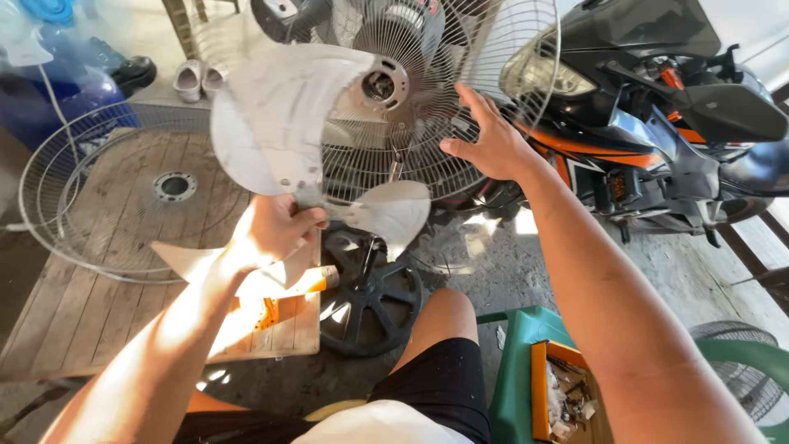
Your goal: The person removes the fan blade from a standing fan using a cordless drill and then detaches the motor housing from the fan stand. The blade and motor are placed on a nearby table.
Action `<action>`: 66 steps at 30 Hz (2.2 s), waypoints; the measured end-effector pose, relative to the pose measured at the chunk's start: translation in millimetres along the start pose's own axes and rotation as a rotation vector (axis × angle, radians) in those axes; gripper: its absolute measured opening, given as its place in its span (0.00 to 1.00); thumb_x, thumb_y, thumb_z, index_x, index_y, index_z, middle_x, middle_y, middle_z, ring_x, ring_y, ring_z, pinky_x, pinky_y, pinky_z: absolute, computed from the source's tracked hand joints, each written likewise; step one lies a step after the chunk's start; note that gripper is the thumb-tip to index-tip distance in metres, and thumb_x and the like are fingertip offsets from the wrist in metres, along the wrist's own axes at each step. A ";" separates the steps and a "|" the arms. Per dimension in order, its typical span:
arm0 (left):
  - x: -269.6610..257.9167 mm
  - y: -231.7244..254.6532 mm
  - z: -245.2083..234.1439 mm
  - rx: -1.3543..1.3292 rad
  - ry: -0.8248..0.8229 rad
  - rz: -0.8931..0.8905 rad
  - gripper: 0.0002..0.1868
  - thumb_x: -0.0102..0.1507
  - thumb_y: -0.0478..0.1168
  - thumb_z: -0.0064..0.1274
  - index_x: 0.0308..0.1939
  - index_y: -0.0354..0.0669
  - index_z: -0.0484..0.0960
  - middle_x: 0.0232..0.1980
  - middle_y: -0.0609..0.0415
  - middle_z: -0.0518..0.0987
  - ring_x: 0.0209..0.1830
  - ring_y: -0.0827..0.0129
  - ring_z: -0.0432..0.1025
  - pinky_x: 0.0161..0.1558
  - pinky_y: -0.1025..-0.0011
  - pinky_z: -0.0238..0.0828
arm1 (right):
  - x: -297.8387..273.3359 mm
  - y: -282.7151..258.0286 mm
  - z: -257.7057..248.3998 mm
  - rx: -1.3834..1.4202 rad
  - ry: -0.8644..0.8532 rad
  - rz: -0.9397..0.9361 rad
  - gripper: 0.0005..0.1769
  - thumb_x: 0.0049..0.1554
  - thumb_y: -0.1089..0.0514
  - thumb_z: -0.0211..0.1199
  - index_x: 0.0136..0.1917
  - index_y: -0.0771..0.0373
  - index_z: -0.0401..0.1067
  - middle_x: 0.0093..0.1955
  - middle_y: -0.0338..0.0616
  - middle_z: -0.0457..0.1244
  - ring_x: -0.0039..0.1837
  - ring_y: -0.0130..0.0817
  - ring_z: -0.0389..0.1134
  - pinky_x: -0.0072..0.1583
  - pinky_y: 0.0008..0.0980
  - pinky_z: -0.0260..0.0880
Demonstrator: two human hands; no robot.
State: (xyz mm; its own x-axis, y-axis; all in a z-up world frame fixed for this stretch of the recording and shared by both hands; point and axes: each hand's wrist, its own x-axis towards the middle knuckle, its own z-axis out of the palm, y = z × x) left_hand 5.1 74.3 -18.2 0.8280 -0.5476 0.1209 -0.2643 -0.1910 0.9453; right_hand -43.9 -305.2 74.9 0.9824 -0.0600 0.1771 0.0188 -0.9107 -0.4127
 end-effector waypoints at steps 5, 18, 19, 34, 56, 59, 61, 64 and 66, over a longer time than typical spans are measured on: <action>-41.4 -3.8 -74.0 0.254 0.005 -0.156 0.16 0.63 0.49 0.56 0.47 0.44 0.86 0.35 0.54 0.87 0.31 0.73 0.80 0.35 0.72 0.75 | -0.2 1.5 27.5 -0.064 0.116 0.013 0.52 0.57 0.42 0.71 0.84 0.50 0.45 0.83 0.56 0.43 0.80 0.56 0.52 0.75 0.51 0.58; -84.6 -56.4 -82.2 0.614 0.075 -0.112 0.19 0.68 0.52 0.52 0.42 0.40 0.87 0.31 0.50 0.85 0.34 0.62 0.81 0.41 0.66 0.75 | -51.2 -0.6 146.8 0.470 0.044 0.109 0.58 0.53 0.46 0.71 0.83 0.52 0.36 0.83 0.53 0.42 0.76 0.51 0.59 0.67 0.50 0.69; -82.5 -61.2 -80.3 0.565 0.107 -0.119 0.18 0.68 0.52 0.52 0.44 0.41 0.86 0.31 0.51 0.85 0.34 0.63 0.81 0.41 0.66 0.74 | -48.3 2.7 157.3 0.505 0.060 0.174 0.55 0.55 0.45 0.71 0.83 0.54 0.40 0.82 0.53 0.45 0.76 0.50 0.60 0.69 0.50 0.67; -59.7 -79.6 -110.0 0.093 0.448 -0.162 0.14 0.71 0.40 0.50 0.49 0.30 0.82 0.44 0.44 0.83 0.35 0.62 0.81 0.35 0.63 0.77 | -13.1 40.6 206.6 1.359 0.005 0.214 0.38 0.57 0.57 0.61 0.79 0.56 0.54 0.70 0.49 0.62 0.69 0.42 0.64 0.69 0.50 0.60; 102.0 -217.4 -105.0 -1.219 0.757 -0.260 0.29 0.63 0.43 0.52 0.65 0.36 0.64 0.60 0.40 0.73 0.59 0.48 0.71 0.60 0.41 0.76 | -67.5 228.4 294.1 1.130 0.040 0.756 0.20 0.63 0.55 0.57 0.67 0.60 0.69 0.58 0.42 0.70 0.53 0.35 0.72 0.52 0.35 0.71; 120.0 -229.8 -88.2 -1.278 0.778 -0.233 0.38 0.63 0.48 0.55 0.71 0.40 0.57 0.68 0.39 0.70 0.65 0.49 0.67 0.69 0.47 0.67 | -89.1 281.9 337.7 0.981 0.056 0.861 0.19 0.59 0.56 0.63 0.63 0.61 0.72 0.53 0.41 0.70 0.49 0.33 0.72 0.46 0.35 0.71; 124.9 -235.4 -76.8 -1.215 0.731 -0.338 0.42 0.64 0.51 0.55 0.74 0.40 0.52 0.72 0.40 0.63 0.69 0.48 0.64 0.73 0.45 0.61 | -113.0 309.7 371.1 0.831 0.006 0.851 0.18 0.57 0.57 0.65 0.61 0.59 0.76 0.51 0.43 0.71 0.47 0.32 0.71 0.46 0.35 0.70; 114.0 -234.5 -73.2 -0.937 0.680 -0.633 0.47 0.68 0.50 0.51 0.76 0.35 0.38 0.78 0.38 0.46 0.75 0.37 0.57 0.75 0.36 0.54 | -152.7 337.1 418.1 0.295 -0.188 0.680 0.18 0.54 0.49 0.68 0.58 0.51 0.79 0.53 0.45 0.72 0.53 0.33 0.73 0.55 0.33 0.72; 103.0 -235.2 -67.1 -0.743 0.649 -0.723 0.47 0.71 0.48 0.49 0.78 0.33 0.32 0.82 0.32 0.41 0.78 0.29 0.56 0.75 0.37 0.52 | -176.4 344.9 446.1 -0.232 -0.554 0.136 0.19 0.53 0.50 0.58 0.57 0.47 0.79 0.63 0.33 0.70 0.58 0.34 0.73 0.59 0.32 0.72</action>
State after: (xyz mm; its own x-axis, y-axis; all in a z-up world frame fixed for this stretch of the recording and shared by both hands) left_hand 185.7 117.4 -207.8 0.8162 0.0403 -0.5764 0.5299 0.3455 0.7745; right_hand -127.7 -426.3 -497.2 0.9249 -0.0171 -0.3799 -0.0933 -0.9787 -0.1831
